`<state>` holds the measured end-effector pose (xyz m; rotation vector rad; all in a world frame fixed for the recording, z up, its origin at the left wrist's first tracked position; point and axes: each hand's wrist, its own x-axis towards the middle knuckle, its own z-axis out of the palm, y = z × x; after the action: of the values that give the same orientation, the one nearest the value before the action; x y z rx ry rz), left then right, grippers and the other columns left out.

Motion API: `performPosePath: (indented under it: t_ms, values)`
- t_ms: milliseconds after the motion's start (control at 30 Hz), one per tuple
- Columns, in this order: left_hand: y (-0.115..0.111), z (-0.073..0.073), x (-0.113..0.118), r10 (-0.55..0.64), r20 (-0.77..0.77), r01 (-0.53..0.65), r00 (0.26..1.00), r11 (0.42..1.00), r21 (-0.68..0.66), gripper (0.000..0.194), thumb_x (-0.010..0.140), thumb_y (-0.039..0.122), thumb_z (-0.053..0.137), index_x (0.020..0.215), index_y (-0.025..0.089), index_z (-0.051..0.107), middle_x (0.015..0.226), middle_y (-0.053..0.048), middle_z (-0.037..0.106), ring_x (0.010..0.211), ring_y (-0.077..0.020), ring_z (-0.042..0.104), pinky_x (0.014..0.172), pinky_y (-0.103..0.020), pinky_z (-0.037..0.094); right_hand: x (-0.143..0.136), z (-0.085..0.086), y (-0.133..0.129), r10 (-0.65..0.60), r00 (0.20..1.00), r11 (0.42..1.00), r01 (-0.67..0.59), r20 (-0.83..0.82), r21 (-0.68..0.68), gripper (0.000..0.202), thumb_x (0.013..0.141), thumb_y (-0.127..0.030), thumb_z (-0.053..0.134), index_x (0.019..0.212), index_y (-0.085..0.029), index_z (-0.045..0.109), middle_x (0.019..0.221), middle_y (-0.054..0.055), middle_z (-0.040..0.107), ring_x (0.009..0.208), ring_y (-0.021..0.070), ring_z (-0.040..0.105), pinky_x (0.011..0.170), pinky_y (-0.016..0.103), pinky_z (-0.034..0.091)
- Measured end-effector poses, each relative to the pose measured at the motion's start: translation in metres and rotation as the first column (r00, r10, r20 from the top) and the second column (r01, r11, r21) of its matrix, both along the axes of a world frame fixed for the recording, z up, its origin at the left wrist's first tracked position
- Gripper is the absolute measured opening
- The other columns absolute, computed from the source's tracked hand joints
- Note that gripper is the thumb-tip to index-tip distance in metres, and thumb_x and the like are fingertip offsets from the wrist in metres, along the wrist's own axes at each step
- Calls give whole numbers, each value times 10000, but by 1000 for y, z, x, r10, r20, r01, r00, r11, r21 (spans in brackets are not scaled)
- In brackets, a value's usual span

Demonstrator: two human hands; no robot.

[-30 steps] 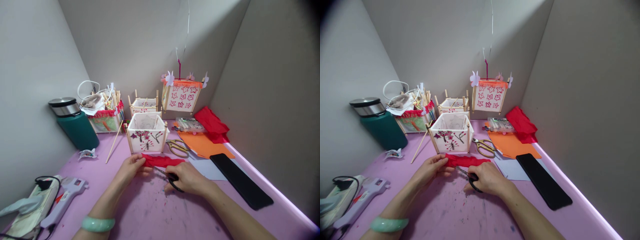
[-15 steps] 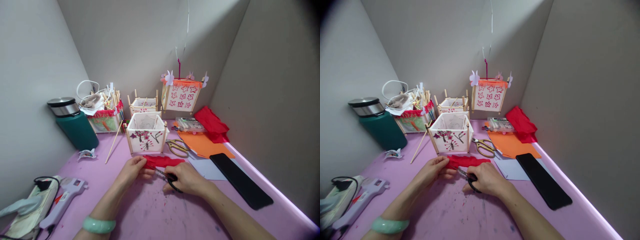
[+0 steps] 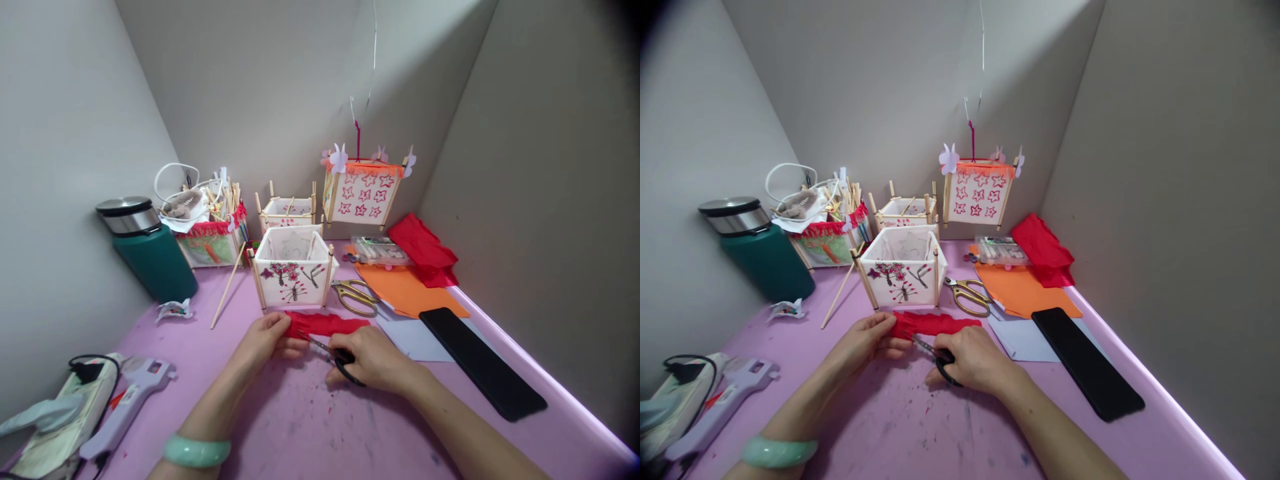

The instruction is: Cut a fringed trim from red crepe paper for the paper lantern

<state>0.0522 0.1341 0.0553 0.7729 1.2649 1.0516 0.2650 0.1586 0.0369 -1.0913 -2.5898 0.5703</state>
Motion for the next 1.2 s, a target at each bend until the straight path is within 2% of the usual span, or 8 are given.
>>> performPosePath:
  t_ms: [200,467,700,833,900,967,1100,1200]
  values:
    - [0,-2,0,-5,20,5,1000,1000,-9,127,855,182,541,736,138,533,638,-85,706,553,-179,693,480,-245,556,-2,2,-1,4,1000,1000,-4,7,-13,378,639,-553,744,712,-211,601,560,-66,549,504,80,420,474,214,189]
    - [0,-4,0,-18,-4,18,1000,1000,-3,127,872,200,522,764,134,532,718,-109,722,589,-182,701,508,-258,564,-2,2,0,-2,1000,1000,1,26,21,384,642,-566,737,698,-206,614,573,-54,580,512,84,431,482,222,182]
    - [-1,1,-2,12,6,-12,1000,1000,9,99,835,191,584,765,131,549,703,-99,720,632,-187,709,534,-238,566,1,3,0,-21,1000,1000,21,3,-12,378,647,-565,732,723,-212,619,610,-47,604,536,95,468,490,221,202]
    - [-1,5,-5,23,43,-24,999,999,21,24,782,100,612,801,110,599,780,-109,730,723,-195,716,581,-228,576,5,6,2,-34,999,998,35,13,-47,368,645,-557,733,742,-218,627,629,-48,594,561,104,482,501,220,223]
    - [-1,6,-7,18,47,-19,999,1000,13,89,753,34,600,819,91,620,811,-120,733,733,-187,714,588,-216,575,8,9,3,-31,999,998,32,19,-50,356,639,-539,743,743,-221,625,631,-54,580,566,102,475,501,218,223]
    - [0,7,-8,29,44,-29,999,999,12,118,747,3,579,819,82,628,822,-122,734,720,-177,713,580,-209,574,9,11,3,-24,1000,998,25,17,-51,348,639,-526,746,744,-221,619,631,-60,567,567,97,466,499,215,221]
    - [1,4,-9,99,57,-100,993,995,10,112,789,11,539,787,103,602,702,-77,722,613,-147,696,540,-216,570,9,12,3,-5,1000,999,6,23,-45,383,629,-559,739,737,-215,609,620,-65,543,552,90,441,495,215,210]
    - [1,3,-8,94,65,-95,993,995,4,105,812,24,529,790,116,576,645,-53,705,565,-130,681,526,-210,564,7,11,3,-1,999,999,3,36,-37,409,620,-586,735,734,-214,609,616,-62,546,547,91,437,495,217,204]
